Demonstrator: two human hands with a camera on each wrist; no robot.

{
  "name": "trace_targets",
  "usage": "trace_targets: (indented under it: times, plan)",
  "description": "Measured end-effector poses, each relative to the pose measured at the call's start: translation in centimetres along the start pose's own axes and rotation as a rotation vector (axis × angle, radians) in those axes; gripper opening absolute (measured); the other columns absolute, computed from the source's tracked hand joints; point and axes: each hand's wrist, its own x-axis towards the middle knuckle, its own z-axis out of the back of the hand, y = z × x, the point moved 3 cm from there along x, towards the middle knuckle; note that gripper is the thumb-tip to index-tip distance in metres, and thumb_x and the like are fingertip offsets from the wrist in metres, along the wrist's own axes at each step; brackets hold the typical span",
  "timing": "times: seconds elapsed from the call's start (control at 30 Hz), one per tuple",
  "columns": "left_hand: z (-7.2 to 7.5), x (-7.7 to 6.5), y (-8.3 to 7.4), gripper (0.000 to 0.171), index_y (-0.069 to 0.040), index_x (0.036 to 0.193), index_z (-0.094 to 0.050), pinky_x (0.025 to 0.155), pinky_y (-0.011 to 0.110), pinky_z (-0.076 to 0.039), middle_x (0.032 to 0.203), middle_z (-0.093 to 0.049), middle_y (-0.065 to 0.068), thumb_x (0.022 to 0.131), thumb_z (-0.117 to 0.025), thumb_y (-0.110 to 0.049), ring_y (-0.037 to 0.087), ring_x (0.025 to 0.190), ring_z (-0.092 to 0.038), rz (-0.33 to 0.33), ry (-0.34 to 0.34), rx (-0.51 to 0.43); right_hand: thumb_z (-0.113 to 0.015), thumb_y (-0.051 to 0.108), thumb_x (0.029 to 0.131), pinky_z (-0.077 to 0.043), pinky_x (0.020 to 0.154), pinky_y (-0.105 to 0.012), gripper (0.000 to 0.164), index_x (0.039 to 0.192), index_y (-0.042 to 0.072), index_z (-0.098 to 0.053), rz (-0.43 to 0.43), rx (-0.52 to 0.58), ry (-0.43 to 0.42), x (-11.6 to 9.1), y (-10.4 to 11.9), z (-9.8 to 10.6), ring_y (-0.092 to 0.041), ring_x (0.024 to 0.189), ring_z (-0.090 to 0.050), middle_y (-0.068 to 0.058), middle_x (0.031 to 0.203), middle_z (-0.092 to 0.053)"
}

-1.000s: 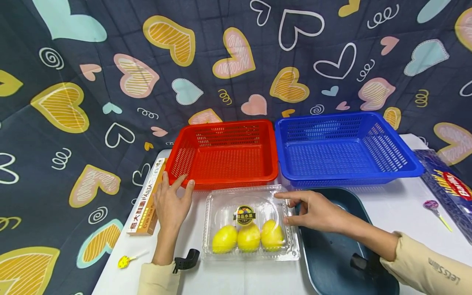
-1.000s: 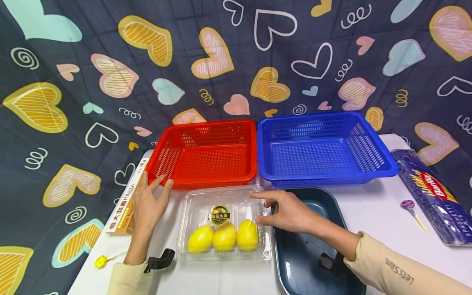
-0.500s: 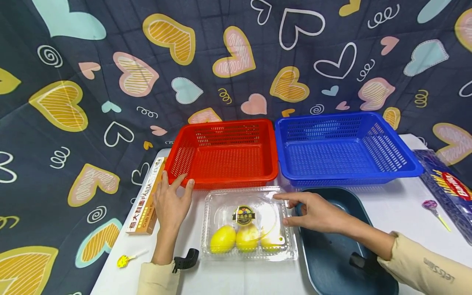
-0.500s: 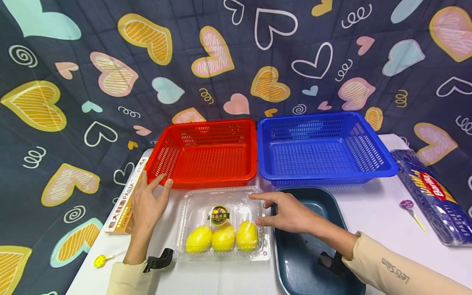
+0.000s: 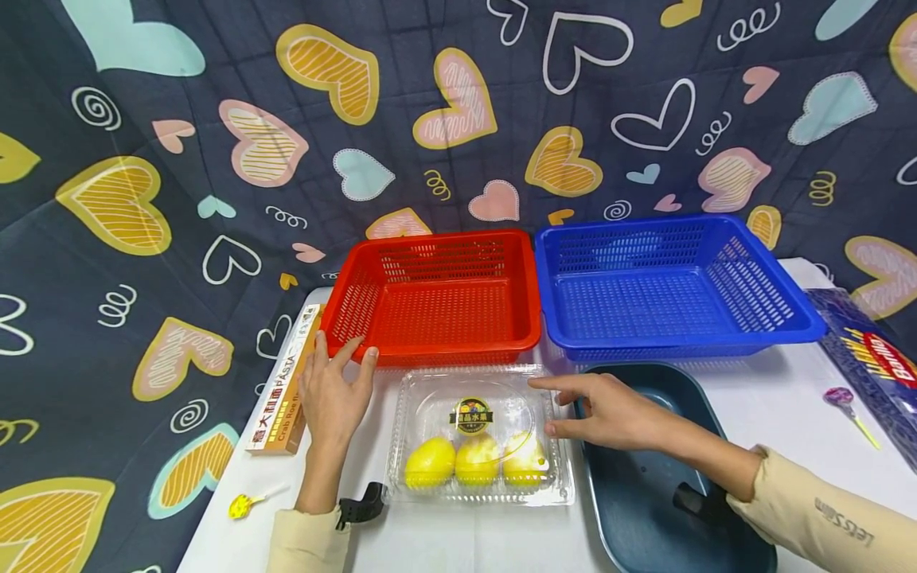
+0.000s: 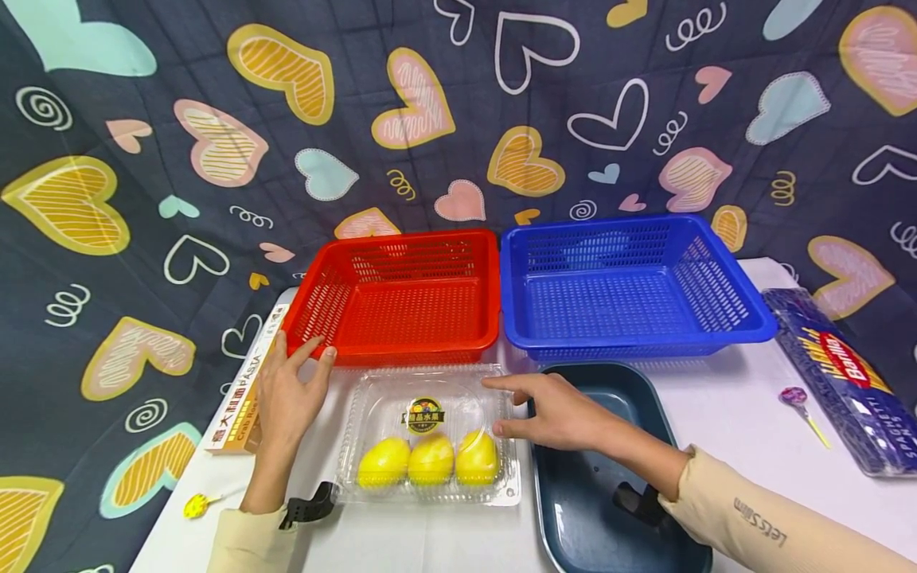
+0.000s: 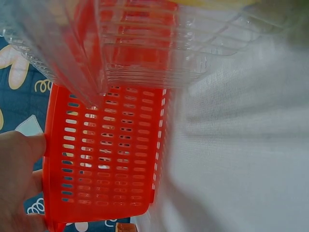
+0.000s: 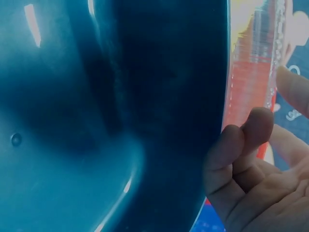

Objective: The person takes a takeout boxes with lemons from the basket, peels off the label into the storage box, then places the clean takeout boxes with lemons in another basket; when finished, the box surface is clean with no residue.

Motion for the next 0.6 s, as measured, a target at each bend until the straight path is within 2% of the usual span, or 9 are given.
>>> trace_targets:
  times: [0.13, 0.37, 0.47, 0.53, 0.6]
  plan:
    - [0.02, -0.01, 0.01, 0.05, -0.015, 0.137, -0.066, 0.119, 0.072, -0.019, 0.165, -0.029, 0.022, 0.096, -0.062, -0.045, 0.055, 0.146, -0.034, 0.004, 0.004, 0.003, -0.077, 0.033, 0.09, -0.051, 0.062, -0.022, 0.06, 0.142, 0.009, -0.06, 0.016, -0.015, 0.007, 0.08, 0.03, 0.04, -0.03, 0.1, -0.07, -0.019, 0.127, -0.07]
    - [0.01, -0.03, -0.01, 0.051, -0.016, 0.138, -0.065, 0.119, 0.074, -0.017, 0.166, -0.028, 0.021, 0.097, -0.062, -0.045, 0.055, 0.147, -0.032, 0.022, 0.018, 0.006, -0.077, 0.034, 0.091, -0.053, 0.068, -0.024, 0.06, 0.143, 0.01, -0.059, 0.027, -0.052, 0.008, 0.07, 0.31, 0.12, -0.032, 0.105, -0.071, -0.017, 0.129, -0.07]
    - [0.03, -0.04, -0.07, 0.051, -0.016, 0.139, -0.064, 0.119, 0.075, -0.016, 0.167, -0.027, 0.021, 0.097, -0.062, -0.045, 0.055, 0.149, -0.028, 0.027, 0.025, 0.005, -0.075, 0.035, 0.092, -0.053, 0.069, -0.024, 0.059, 0.144, 0.012, -0.059, 0.023, -0.061, 0.006, 0.02, 0.53, 0.22, -0.027, 0.099, -0.07, -0.01, 0.107, -0.075]
    - [0.03, -0.02, -0.06, 0.051, -0.016, 0.139, -0.064, 0.119, 0.075, -0.015, 0.167, -0.027, 0.021, 0.097, -0.062, -0.045, 0.056, 0.149, -0.026, 0.03, 0.027, 0.004, -0.074, 0.035, 0.093, -0.052, 0.066, -0.024, 0.057, 0.144, 0.013, -0.059, 0.012, -0.056, 0.005, -0.02, 0.67, 0.28, -0.022, 0.092, -0.068, -0.003, 0.089, -0.071]
    - [0.04, -0.01, -0.06, 0.051, -0.016, 0.139, -0.065, 0.119, 0.076, -0.016, 0.166, -0.027, 0.021, 0.097, -0.062, -0.045, 0.057, 0.15, -0.025, 0.03, 0.026, 0.005, -0.074, 0.034, 0.093, -0.05, 0.064, -0.023, 0.057, 0.144, 0.014, -0.059, -0.002, -0.047, 0.004, -0.05, 0.8, 0.36, -0.018, 0.089, -0.065, 0.0, 0.084, -0.068]
